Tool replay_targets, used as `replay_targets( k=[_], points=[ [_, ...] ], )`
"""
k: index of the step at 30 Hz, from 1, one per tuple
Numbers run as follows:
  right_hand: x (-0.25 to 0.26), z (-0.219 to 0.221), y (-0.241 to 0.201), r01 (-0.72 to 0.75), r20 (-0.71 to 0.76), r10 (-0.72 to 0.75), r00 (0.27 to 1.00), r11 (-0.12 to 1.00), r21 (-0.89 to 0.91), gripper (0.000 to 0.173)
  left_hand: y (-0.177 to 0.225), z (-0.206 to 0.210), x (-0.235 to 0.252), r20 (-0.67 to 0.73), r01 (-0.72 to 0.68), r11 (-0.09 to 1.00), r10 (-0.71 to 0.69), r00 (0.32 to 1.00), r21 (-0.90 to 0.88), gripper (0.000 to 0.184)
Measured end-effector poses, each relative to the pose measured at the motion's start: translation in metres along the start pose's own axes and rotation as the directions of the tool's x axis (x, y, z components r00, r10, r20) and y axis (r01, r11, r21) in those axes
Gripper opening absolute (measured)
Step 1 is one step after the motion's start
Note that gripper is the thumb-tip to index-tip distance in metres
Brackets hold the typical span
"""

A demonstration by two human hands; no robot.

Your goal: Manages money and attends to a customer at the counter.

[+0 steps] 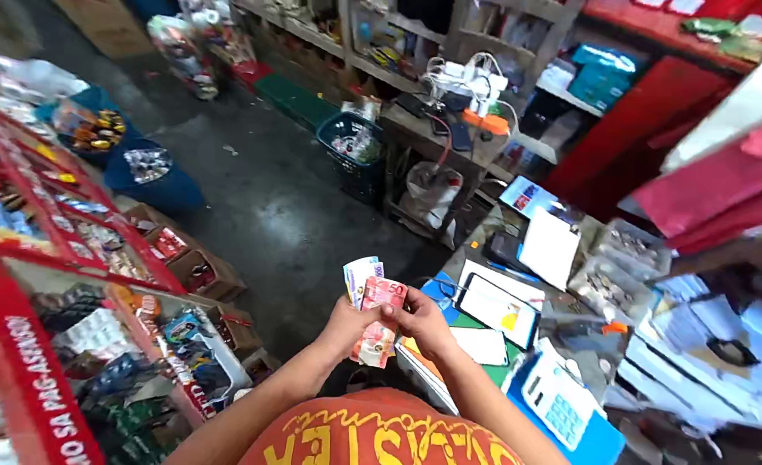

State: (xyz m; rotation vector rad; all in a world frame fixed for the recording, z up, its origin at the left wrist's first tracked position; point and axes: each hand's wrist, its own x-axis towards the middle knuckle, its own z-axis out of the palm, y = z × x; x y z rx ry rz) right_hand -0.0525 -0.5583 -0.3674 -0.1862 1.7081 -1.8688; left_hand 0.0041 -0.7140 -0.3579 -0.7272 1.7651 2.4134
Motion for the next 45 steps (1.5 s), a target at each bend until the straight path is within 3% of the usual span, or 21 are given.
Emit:
replay_targets(
  k=[2,7,9,12,13,15,17,20,22,23,24,26,28,30,32,35,38,40,41,43,45],
  points=[
    [0.021,0.011,-0.005,0.042,-0.047,-0.041,0.998,0.999,0.028,0.014,0.015,-0.013,-0.003,-0.053,0.010,0.998,-0.013,0.999,-0.068,0.025],
    [0.065,0.060,-0.011,0.000,0.056,-0.013,0.998,0.974,0.226,0.013,0.044,-0.071,0.003,-0.226,-0.049,0.998,0.041,0.973,-0.030,0.026],
    [0.077,0.086,-0.011,0.043,0.080,-0.055,0.995,0.988,0.148,0.021,0.048,-0.089,0.012,-0.244,-0.066,0.997,0.052,0.968,-0.050,0.023],
    [0.115,0.130,-0.006,0.171,0.049,-0.168,0.985,0.983,-0.061,0.038,0.060,-0.117,0.032,-0.127,-0.007,0.986,-0.015,0.992,-0.167,0.047],
    [0.132,0.146,-0.004,0.183,0.058,-0.177,0.982,0.976,-0.118,0.046,0.065,-0.129,0.042,-0.121,0.014,0.988,-0.033,0.992,-0.156,0.045],
    [0.169,0.181,0.003,0.133,0.085,-0.120,0.989,0.976,-0.174,0.055,0.078,-0.159,0.064,-0.160,0.027,0.990,-0.048,0.986,-0.135,0.035],
    [0.208,0.218,0.004,0.029,0.138,-0.010,0.990,0.990,-0.139,0.053,0.096,-0.197,0.093,-0.242,-0.014,0.987,-0.027,0.970,-0.163,0.038],
    [0.256,0.264,-0.005,-0.192,0.333,0.197,0.922,0.980,-0.050,0.049,0.125,-0.263,0.136,-0.361,-0.170,0.940,0.055,0.931,-0.295,0.045],
    [0.286,0.288,-0.013,-0.283,0.399,0.276,0.874,0.958,-0.042,0.026,0.150,-0.306,0.159,-0.379,-0.279,0.894,0.137,0.915,-0.351,0.048],
    [0.300,0.301,-0.016,-0.268,0.377,0.262,0.888,0.963,-0.038,0.012,0.165,-0.324,0.171,-0.396,-0.323,0.874,0.169,0.903,-0.363,0.049],
    [0.314,0.313,-0.019,-0.200,0.338,0.200,0.920,0.979,-0.036,0.007,0.178,-0.340,0.183,-0.420,-0.363,0.854,0.193,0.887,-0.373,0.048],
    [0.339,0.333,-0.027,0.123,0.271,-0.077,0.960,0.979,-0.160,0.012,0.201,-0.365,0.207,-0.483,-0.457,0.794,0.241,0.842,-0.400,0.041],
    [0.370,0.344,-0.033,0.553,0.371,-0.425,0.826,0.740,-0.384,0.032,0.222,-0.389,0.234,-0.547,-0.538,0.714,0.258,0.797,-0.447,0.032],
    [0.406,0.361,-0.039,0.738,0.467,-0.572,0.675,0.507,-0.446,0.040,0.245,-0.414,0.261,-0.583,-0.543,0.662,0.193,0.789,-0.517,0.037],
    [0.443,0.382,-0.045,0.748,0.477,-0.577,0.663,0.515,-0.419,0.035,0.264,-0.435,0.285,-0.576,-0.497,0.655,0.115,0.810,-0.569,0.033],
    [0.510,0.415,-0.054,0.631,0.416,-0.485,0.769,0.681,-0.373,0.047,0.284,-0.453,0.321,-0.540,-0.400,0.747,0.066,0.839,-0.531,0.046],
    [0.588,0.439,-0.069,0.485,0.382,-0.401,0.833,0.861,-0.153,0.028,0.293,-0.479,0.381,-0.480,-0.339,0.848,0.118,0.869,-0.407,0.051],
    [0.648,0.446,-0.084,0.474,0.387,-0.403,0.830,0.874,-0.106,0.025,0.304,-0.508,0.428,-0.465,-0.292,0.895,0.111,0.878,-0.338,0.050],
    [0.681,0.447,-0.092,0.565,0.398,-0.476,0.785,0.812,-0.145,0.029,0.314,-0.521,0.449,-0.445,-0.253,0.913,0.091,0.891,-0.320,0.051],
    [0.746,0.452,-0.112,0.782,0.489,-0.619,0.614,0.559,-0.275,0.036,0.336,-0.544,0.486,-0.357,-0.235,0.933,0.129,0.925,-0.272,0.066],
    [0.795,0.468,-0.122,0.897,0.630,-0.639,0.442,0.293,-0.332,0.043,0.360,-0.561,0.520,-0.361,-0.338,0.892,0.222,0.906,-0.301,0.065]
  ],
)
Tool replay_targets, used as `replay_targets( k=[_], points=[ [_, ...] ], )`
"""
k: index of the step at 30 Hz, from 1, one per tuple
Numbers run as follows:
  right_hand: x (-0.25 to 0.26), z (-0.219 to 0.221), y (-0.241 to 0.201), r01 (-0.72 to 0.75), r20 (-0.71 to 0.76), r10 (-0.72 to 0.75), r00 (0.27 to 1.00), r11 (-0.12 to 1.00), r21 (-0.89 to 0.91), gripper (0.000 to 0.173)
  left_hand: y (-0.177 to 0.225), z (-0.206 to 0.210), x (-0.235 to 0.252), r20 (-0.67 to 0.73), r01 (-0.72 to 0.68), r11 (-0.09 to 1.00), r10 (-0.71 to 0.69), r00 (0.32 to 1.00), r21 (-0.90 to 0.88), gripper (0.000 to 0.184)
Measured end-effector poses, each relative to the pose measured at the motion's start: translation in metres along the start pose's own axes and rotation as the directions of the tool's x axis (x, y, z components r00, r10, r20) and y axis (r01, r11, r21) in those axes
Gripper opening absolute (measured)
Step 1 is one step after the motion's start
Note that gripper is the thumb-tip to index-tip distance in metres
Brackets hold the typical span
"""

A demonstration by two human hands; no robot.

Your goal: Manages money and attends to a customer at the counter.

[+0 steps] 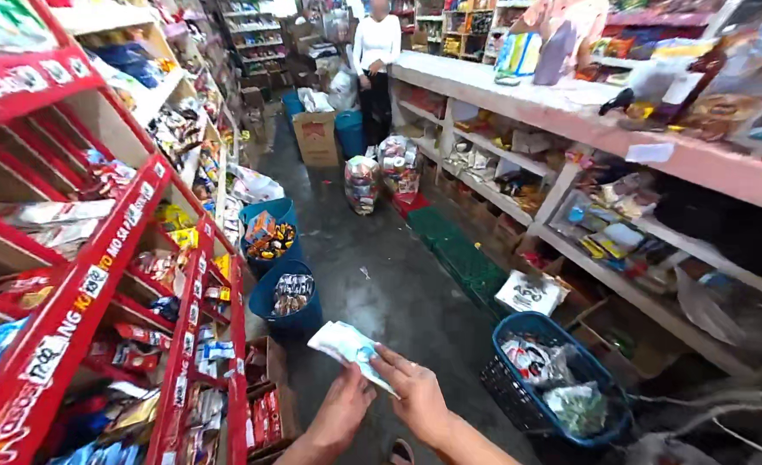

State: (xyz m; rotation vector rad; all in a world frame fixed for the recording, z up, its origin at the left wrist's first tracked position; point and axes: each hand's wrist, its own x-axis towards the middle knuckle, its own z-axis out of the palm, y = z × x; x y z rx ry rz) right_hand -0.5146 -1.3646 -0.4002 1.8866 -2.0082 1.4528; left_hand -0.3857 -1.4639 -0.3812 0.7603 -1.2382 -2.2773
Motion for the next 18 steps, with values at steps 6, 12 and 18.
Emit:
replay_targets(
  k=[6,12,18],
  points=[
    [0.091,0.015,0.081,0.050,0.345,-0.092,0.934,0.991,0.128,0.029,0.073,0.004,0.150,-0.453,-0.138,0.962,0.016,0.892,-0.237,0.037],
    [0.232,-0.023,0.216,-0.628,0.361,0.537,0.762,0.479,0.613,0.040,0.099,0.009,0.323,-0.407,-0.135,0.978,0.189,0.893,0.159,0.043],
    [0.362,-0.063,0.341,-0.612,0.114,0.769,0.629,0.400,0.682,0.018,0.118,0.094,0.500,-0.002,-0.152,0.961,0.157,0.988,0.230,0.046]
  ],
)
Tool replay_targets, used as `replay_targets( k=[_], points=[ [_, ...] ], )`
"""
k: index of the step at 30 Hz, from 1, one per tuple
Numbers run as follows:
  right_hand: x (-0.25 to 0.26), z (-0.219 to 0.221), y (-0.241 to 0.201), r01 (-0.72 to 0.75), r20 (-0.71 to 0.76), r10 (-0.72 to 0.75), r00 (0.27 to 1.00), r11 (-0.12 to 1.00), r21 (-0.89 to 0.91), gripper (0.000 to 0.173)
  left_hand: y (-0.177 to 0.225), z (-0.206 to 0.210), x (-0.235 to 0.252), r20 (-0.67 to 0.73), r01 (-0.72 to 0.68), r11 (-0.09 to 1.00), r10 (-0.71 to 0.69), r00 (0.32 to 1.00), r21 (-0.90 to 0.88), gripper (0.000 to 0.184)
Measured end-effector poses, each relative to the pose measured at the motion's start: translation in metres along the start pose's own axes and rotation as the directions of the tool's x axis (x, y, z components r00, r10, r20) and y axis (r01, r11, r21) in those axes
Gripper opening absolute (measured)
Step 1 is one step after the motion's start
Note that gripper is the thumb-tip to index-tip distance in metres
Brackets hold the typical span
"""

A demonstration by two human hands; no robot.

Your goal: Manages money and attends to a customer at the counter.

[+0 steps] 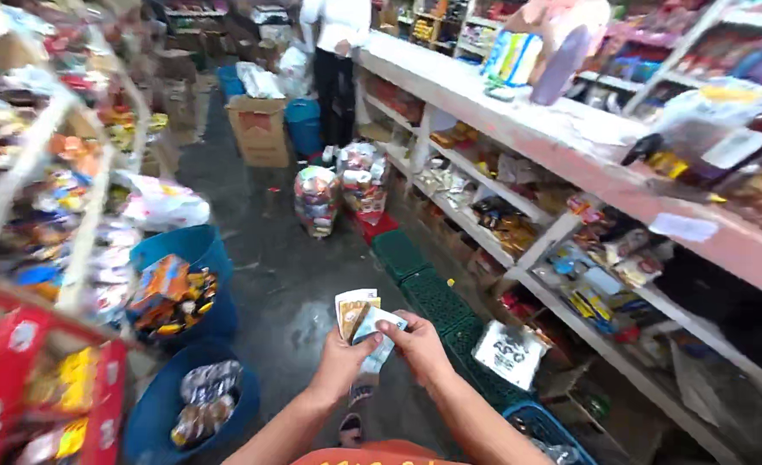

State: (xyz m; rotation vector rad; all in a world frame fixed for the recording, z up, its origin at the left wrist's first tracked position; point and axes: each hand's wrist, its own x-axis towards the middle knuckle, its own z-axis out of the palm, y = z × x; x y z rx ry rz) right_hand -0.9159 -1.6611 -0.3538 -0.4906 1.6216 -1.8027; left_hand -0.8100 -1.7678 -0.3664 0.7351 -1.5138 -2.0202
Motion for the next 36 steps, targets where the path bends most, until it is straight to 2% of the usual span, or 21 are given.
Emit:
replay_targets(
  k=[3,5,8,11,12,15,16,19,21,23,25,27,28,29,30,32,33,34,36],
  points=[
    [0.070,-0.038,-0.041,0.137,-0.212,-0.109,0.971,0.983,0.123,0.004,0.009,0.038,0.078,0.148,0.060,0.994,-0.047,0.988,-0.088,0.034],
    [0.110,-0.065,-0.058,0.207,-0.265,-0.153,0.952,0.960,0.190,0.003,0.013,0.059,0.131,0.193,0.082,0.991,-0.060,0.979,-0.108,0.033],
    [0.175,-0.092,-0.064,0.197,-0.243,-0.145,0.959,0.959,0.205,0.010,0.009,0.089,0.217,0.204,-0.032,0.998,0.043,0.978,-0.056,0.035],
    [0.253,-0.111,-0.062,0.127,-0.176,-0.086,0.981,0.962,0.242,0.035,0.006,0.118,0.295,0.196,-0.088,0.996,0.093,0.976,-0.034,0.043],
    [0.283,-0.118,-0.066,0.119,-0.166,-0.078,0.983,0.960,0.253,0.035,0.008,0.129,0.321,0.188,-0.080,0.996,0.088,0.978,-0.046,0.044],
    [0.367,-0.141,-0.083,0.082,-0.188,-0.039,0.981,0.970,0.230,0.009,0.019,0.158,0.393,0.166,-0.026,0.999,0.029,0.986,-0.019,0.039],
    [0.393,-0.146,-0.088,0.069,-0.190,-0.025,0.982,0.971,0.229,0.006,0.023,0.163,0.416,0.165,-0.010,1.000,0.011,0.986,-0.009,0.035],
    [0.467,-0.157,-0.101,0.059,-0.209,-0.007,0.978,0.967,0.247,0.008,0.031,0.176,0.481,0.177,0.034,0.998,-0.023,0.984,-0.060,0.034],
    [0.514,-0.162,-0.112,0.071,-0.234,-0.015,0.972,0.970,0.231,0.009,0.035,0.182,0.524,0.124,0.055,0.994,-0.043,0.991,-0.093,0.034],
    [0.560,-0.174,-0.123,0.124,-0.281,-0.092,0.955,0.987,0.100,0.008,0.037,0.185,0.568,0.033,0.064,0.995,-0.062,0.998,-0.075,0.032],
    [0.608,-0.198,-0.137,0.217,-0.288,-0.301,0.909,0.932,-0.289,0.012,0.036,0.188,0.622,-0.022,0.006,1.000,-0.006,1.000,0.002,0.032],
    [0.650,-0.212,-0.150,0.151,-0.240,-0.389,0.889,0.746,-0.649,0.022,0.030,0.193,0.671,0.063,-0.084,0.988,0.076,0.995,0.133,0.040],
    [0.672,-0.211,-0.160,0.091,-0.214,-0.351,0.912,0.680,-0.727,0.026,0.031,0.200,0.696,0.138,-0.135,0.976,0.111,0.984,0.172,0.042],
    [0.694,-0.205,-0.168,0.053,-0.200,-0.301,0.932,0.660,-0.749,0.030,0.033,0.210,0.717,0.224,-0.183,0.966,0.141,0.964,0.184,0.044],
    [0.713,-0.199,-0.170,0.042,-0.205,-0.274,0.939,0.687,-0.726,0.035,0.034,0.221,0.733,0.312,-0.221,0.960,0.160,0.936,0.170,0.045],
    [0.748,-0.194,-0.168,0.087,-0.254,-0.257,0.932,0.843,-0.531,0.036,0.035,0.242,0.763,0.447,-0.262,0.957,0.181,0.876,0.127,0.053],
    [0.762,-0.197,-0.172,0.123,-0.285,-0.233,0.930,0.926,-0.356,0.034,0.036,0.253,0.781,0.463,-0.258,0.959,0.178,0.868,0.114,0.057],
    [0.774,-0.203,-0.180,0.142,-0.318,-0.187,0.930,0.977,-0.159,0.035,0.037,0.266,0.799,0.430,-0.208,0.973,0.144,0.891,0.105,0.058],
    [0.788,-0.227,-0.203,0.118,-0.383,-0.045,0.923,0.978,0.170,0.039,0.043,0.290,0.834,0.365,-0.051,0.996,0.023,0.931,0.067,0.047]
  ],
)
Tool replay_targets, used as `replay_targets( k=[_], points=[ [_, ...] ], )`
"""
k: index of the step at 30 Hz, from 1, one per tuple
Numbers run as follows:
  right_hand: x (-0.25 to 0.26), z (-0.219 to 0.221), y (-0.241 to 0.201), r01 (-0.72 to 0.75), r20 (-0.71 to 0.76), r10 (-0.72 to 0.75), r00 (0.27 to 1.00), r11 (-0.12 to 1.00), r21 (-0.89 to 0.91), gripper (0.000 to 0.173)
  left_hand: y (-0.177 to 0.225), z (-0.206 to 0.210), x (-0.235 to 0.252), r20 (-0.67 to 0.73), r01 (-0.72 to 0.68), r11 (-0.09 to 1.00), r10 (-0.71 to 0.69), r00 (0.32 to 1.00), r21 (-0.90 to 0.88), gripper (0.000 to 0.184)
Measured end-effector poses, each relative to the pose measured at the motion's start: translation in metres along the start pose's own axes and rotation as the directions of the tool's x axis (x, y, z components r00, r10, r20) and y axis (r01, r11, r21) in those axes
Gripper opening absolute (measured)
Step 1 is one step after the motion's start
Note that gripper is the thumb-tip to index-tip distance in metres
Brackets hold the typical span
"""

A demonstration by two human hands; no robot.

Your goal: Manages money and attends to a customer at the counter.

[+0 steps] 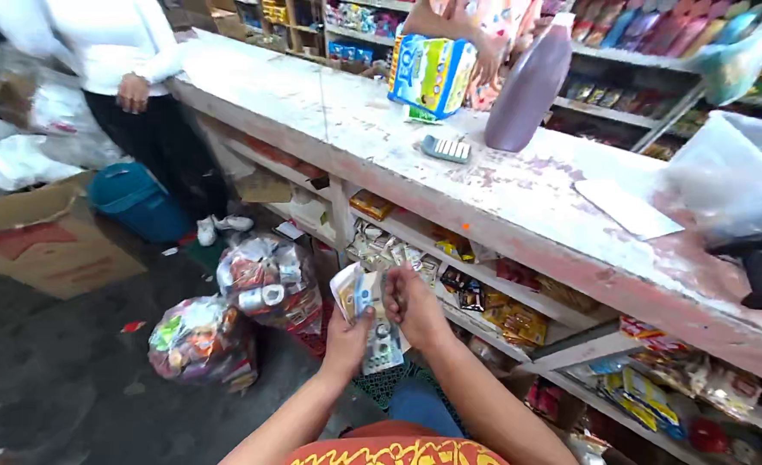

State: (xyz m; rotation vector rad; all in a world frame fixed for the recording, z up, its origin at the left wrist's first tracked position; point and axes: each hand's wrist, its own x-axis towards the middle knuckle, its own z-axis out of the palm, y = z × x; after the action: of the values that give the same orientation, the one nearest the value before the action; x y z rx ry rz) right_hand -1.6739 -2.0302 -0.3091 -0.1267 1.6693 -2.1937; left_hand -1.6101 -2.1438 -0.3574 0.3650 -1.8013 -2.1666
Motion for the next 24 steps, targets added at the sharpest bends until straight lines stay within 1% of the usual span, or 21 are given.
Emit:
replay_targets(
  k=[1,2,3,4,5,6,8,9,12,14,16,17,18,20,21,22,23,24],
  points=[
    [0.010,-0.011,-0.010,-0.026,-0.050,0.028,0.998,0.998,0.057,0.034,0.004,0.005,0.019,-0.002,0.068,0.997,-0.069,0.998,-0.047,0.041],
    [0.022,-0.025,-0.016,-0.003,-0.092,0.005,0.996,1.000,0.024,0.022,0.007,0.011,0.038,0.010,0.121,0.990,-0.121,0.993,-0.076,0.037],
    [0.035,-0.039,-0.020,0.033,-0.116,-0.042,0.992,0.996,-0.080,0.021,0.010,0.020,0.055,0.030,0.152,0.985,-0.150,0.988,-0.083,0.036],
    [0.050,-0.053,-0.023,0.054,-0.113,-0.078,0.991,0.979,-0.197,0.035,0.012,0.029,0.073,0.057,0.161,0.984,-0.157,0.986,-0.072,0.038],
    [0.065,-0.065,-0.026,0.056,-0.093,-0.087,0.992,0.956,-0.288,0.044,0.012,0.040,0.090,0.081,0.151,0.987,-0.147,0.986,-0.051,0.040],
    [0.080,-0.074,-0.030,0.056,-0.071,-0.083,0.994,0.945,-0.323,0.042,0.011,0.051,0.107,0.097,0.128,0.991,-0.124,0.987,-0.033,0.042],
    [0.112,-0.092,-0.034,0.083,-0.064,-0.102,0.993,0.962,-0.260,0.025,0.010,0.073,0.139,0.099,0.080,0.996,-0.078,0.992,-0.026,0.039],
    [0.127,-0.102,-0.039,0.093,-0.073,-0.111,0.991,0.972,-0.215,0.020,0.012,0.084,0.155,0.087,0.070,0.997,-0.067,0.994,-0.032,0.037],
    [0.168,-0.126,-0.072,0.084,-0.056,-0.093,0.994,0.986,-0.144,0.016,0.030,0.121,0.199,0.029,0.093,0.994,-0.092,0.995,-0.049,0.037],
    [0.188,-0.136,-0.097,0.094,-0.057,-0.101,0.993,0.989,-0.116,0.015,0.046,0.142,0.218,0.025,0.102,0.995,-0.102,0.994,0.007,0.040],
    [0.208,-0.144,-0.124,0.175,-0.155,-0.187,0.970,0.981,-0.084,0.009,0.060,0.162,0.233,0.036,0.110,0.992,-0.113,0.993,0.059,0.044],
    [0.218,-0.150,-0.138,0.217,-0.211,-0.225,0.951,0.974,-0.064,0.011,0.066,0.170,0.240,0.036,0.125,0.990,-0.128,0.991,0.072,0.045],
    [0.226,-0.157,-0.154,0.237,-0.257,-0.240,0.936,0.971,-0.044,0.013,0.070,0.176,0.245,0.028,0.147,0.986,-0.150,0.988,0.074,0.044],
    [0.238,-0.174,-0.186,0.226,-0.299,-0.208,0.931,0.974,0.028,0.012,0.080,0.184,0.257,0.004,0.194,0.980,-0.194,0.981,0.048,0.038],
    [0.243,-0.182,-0.198,0.196,-0.279,-0.168,0.945,0.978,0.077,0.011,0.084,0.188,0.264,-0.010,0.215,0.976,-0.215,0.977,0.029,0.036],
    [0.246,-0.190,-0.206,0.145,-0.228,-0.118,0.967,0.984,0.108,0.011,0.088,0.191,0.271,-0.020,0.227,0.974,-0.227,0.974,0.016,0.036],
    [0.249,-0.196,-0.207,0.085,-0.158,-0.067,0.985,0.990,0.112,0.013,0.091,0.194,0.278,-0.017,0.222,0.975,-0.222,0.975,0.018,0.036],
    [0.251,-0.200,-0.205,0.024,-0.075,-0.019,0.997,0.997,0.074,0.016,0.091,0.198,0.286,-0.001,0.193,0.981,-0.194,0.981,0.031,0.037]
  ],
)
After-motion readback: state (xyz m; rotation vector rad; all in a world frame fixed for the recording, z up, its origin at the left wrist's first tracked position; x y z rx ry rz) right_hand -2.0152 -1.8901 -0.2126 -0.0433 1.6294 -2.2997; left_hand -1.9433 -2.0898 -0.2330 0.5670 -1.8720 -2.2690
